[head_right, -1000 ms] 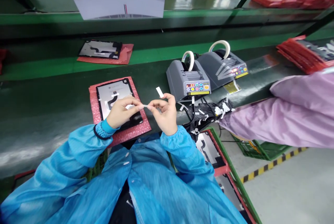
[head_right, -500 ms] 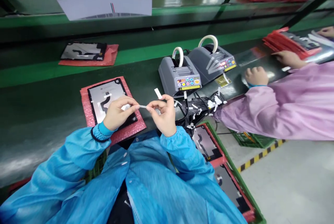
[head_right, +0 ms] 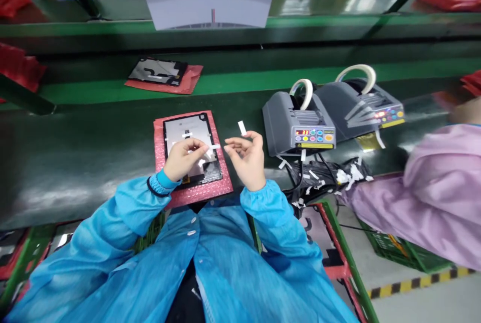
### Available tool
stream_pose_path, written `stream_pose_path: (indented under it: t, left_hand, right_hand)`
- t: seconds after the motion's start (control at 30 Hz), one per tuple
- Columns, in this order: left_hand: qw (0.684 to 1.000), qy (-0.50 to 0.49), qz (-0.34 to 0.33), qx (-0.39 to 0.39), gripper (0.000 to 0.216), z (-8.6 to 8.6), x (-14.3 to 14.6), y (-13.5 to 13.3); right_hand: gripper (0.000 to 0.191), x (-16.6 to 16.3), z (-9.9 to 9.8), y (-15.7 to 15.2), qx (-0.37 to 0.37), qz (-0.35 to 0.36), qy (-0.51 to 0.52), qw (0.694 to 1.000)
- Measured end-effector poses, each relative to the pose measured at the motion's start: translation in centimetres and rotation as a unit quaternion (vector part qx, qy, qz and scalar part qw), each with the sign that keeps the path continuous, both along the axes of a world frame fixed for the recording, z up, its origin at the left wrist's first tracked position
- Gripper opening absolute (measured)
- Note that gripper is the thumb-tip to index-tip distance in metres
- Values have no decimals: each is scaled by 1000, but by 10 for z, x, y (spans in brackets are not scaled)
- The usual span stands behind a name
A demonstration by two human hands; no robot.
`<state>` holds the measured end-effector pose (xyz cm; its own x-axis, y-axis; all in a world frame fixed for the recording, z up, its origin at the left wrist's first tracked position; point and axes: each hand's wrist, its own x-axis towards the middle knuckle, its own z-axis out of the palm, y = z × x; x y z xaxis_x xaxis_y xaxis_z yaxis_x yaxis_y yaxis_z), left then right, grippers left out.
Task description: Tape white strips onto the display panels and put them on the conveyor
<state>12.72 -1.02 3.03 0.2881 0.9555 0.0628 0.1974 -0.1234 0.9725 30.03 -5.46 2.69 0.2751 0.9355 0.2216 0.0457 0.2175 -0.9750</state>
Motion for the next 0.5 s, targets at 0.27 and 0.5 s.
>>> stream_pose_path:
  t: [0.27,0.5]
  left_hand:
    - [996,-60,48,-34,30,-5,-25,23]
    - [943,-224,242,-39,28,-23,-125,64]
  right_hand:
    - [49,-6,-5,68,3,74,-75,994]
    - [67,-86,12,283,-13,95,-326,940]
